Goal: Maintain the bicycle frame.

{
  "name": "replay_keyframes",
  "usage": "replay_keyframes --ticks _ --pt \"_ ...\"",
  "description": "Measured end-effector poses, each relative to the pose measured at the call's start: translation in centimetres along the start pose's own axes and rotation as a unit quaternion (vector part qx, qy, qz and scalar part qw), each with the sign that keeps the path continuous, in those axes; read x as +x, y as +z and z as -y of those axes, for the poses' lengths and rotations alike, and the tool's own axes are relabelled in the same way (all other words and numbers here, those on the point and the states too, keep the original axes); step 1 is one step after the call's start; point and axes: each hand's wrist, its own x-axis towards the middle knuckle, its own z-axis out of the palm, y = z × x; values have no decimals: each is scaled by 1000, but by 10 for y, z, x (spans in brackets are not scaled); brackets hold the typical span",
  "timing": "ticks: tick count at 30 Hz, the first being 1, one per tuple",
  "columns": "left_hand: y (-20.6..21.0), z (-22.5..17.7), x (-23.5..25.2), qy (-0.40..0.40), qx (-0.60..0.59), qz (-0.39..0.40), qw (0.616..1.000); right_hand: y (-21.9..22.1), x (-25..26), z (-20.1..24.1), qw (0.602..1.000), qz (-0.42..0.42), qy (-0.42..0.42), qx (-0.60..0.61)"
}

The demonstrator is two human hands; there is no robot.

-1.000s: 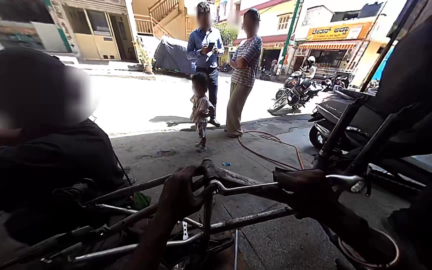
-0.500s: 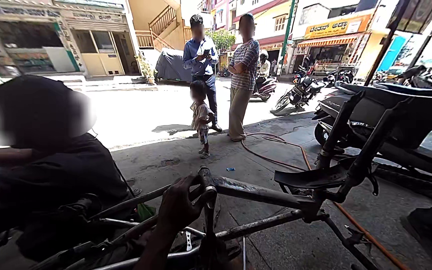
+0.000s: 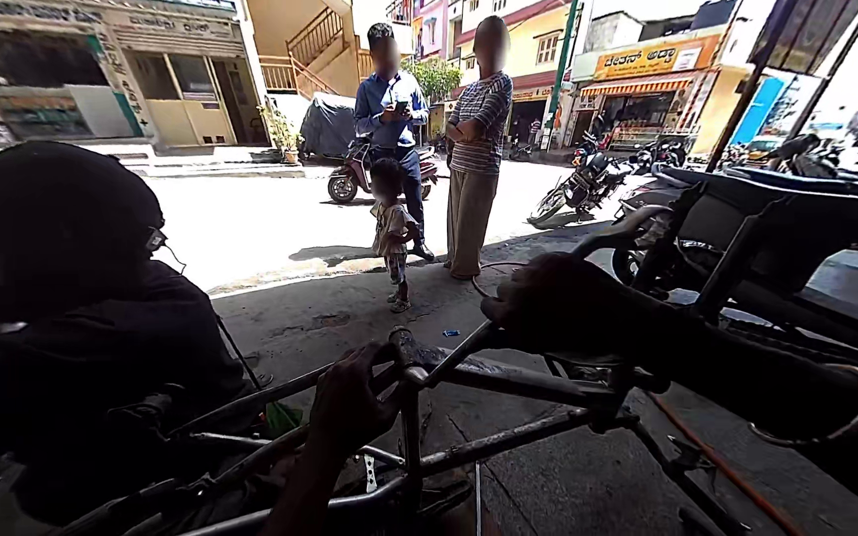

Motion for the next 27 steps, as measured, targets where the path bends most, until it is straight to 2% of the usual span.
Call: replay_keyframes --ticks 1,2,3,4,5,7,9,12,15,17,19,21,23,25,26,27 --pt "-2 0 0 4 -6 1 1000 -34 8 5 997 61 -7 -41" --pt "-4 0 1 8 -18 1 1000 -47 10 6 996 61 -17 -64" --pt "-5 1 0 7 -36 3 999 -36 9 2 998 -9 -27 -52" --pt "-6 1 -1 6 -54 2 999 -14 10 -4 994 -97 -30 -40" --pt "-7 2 -2 4 -66 2 998 8 6 -4 988 -152 -6 -20" --pt "-9 0 -1 -2 -72 0 997 53 -13 6 981 -172 80 34" --pt "-9 -3 0 -11 -62 -4 998 111 -39 31 951 -182 192 159" --pt "-7 -8 2 -19 -31 -18 999 192 -59 97 845 -229 333 351" --pt "-4 -7 2 -6 -12 -25 1000 239 -45 177 723 -288 401 484" --pt "-2 -6 2 6 -7 -29 1000 252 -24 222 644 -308 419 560" --pt "-1 -5 2 10 -5 -31 999 254 4 259 548 -332 420 642" --pt "0 -4 2 12 0 -33 999 245 32 286 442 -349 406 719" --pt "2 -3 2 11 7 -37 999 239 55 304 369 -346 375 777" --pt "3 -3 1 11 10 -35 999 237 67 309 346 -333 353 803" --pt "2 -3 1 10 10 -29 999 243 67 307 359 -329 352 799" --pt "2 -2 1 10 8 -24 1000 251 62 300 396 -326 358 781"
